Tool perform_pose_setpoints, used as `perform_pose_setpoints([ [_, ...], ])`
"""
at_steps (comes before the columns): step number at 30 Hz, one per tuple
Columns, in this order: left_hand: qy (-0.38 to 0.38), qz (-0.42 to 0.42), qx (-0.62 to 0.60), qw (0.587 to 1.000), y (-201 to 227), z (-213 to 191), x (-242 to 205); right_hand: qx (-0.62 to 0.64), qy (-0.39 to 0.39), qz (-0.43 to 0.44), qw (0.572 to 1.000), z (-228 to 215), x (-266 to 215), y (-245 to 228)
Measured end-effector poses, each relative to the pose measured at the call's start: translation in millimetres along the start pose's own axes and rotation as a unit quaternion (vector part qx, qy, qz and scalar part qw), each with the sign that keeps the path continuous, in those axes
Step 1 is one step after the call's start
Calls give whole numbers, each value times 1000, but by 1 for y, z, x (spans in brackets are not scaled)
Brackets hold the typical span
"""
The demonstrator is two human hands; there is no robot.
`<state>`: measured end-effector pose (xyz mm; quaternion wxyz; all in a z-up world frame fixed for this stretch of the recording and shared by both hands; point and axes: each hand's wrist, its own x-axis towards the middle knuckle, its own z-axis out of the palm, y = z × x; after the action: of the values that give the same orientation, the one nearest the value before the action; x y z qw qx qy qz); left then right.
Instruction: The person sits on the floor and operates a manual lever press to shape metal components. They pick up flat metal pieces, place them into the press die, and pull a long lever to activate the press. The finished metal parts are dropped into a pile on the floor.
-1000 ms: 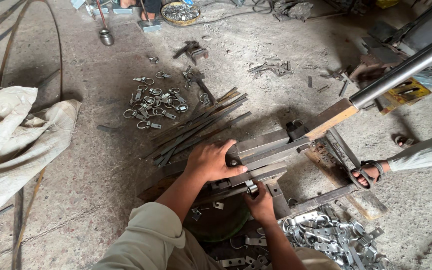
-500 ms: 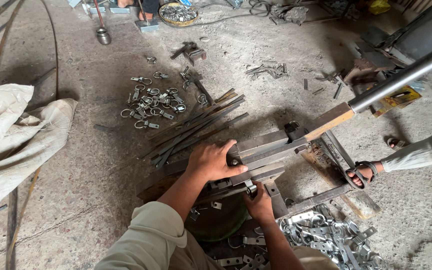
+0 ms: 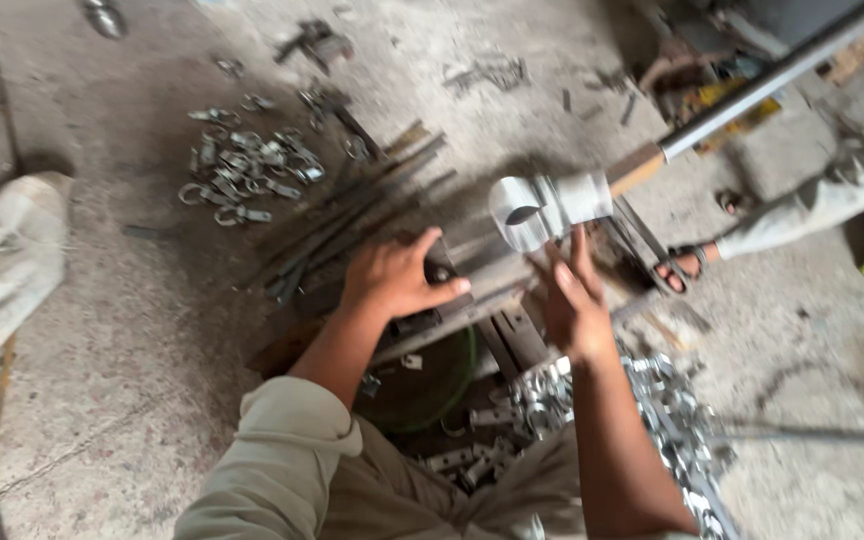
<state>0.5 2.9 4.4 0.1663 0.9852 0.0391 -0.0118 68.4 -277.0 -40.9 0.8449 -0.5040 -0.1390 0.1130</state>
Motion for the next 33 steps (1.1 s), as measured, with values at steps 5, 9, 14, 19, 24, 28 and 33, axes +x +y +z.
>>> perform_pose_setpoints([
  [5, 1, 26, 10, 1000, -1, -1, 0, -137, 123, -83, 979, 11, 1, 5],
  [9, -3, 15, 0, 1000, -1, -7, -6, -131, 20, -29, 991, -51, -74, 75],
  [14, 410, 253, -41, 876, -8, 19, -26, -334, 181, 110, 918, -88, -171, 82],
  [19, 253, 305, -349, 849, 37, 129, -102, -384, 240, 94, 886, -93, -211, 56],
  [24, -288, 49, -278, 915, 45, 290, -87, -483, 186, 76, 852, -88, -254, 35],
  [28, -387, -3, -106, 916, 32, 376, -69, -609, 149, 11, 779, -96, -300, 17],
  [33, -434, -52, 96, 894, 34, 421, -82, -627, 225, 36, 745, -118, -350, -1],
])
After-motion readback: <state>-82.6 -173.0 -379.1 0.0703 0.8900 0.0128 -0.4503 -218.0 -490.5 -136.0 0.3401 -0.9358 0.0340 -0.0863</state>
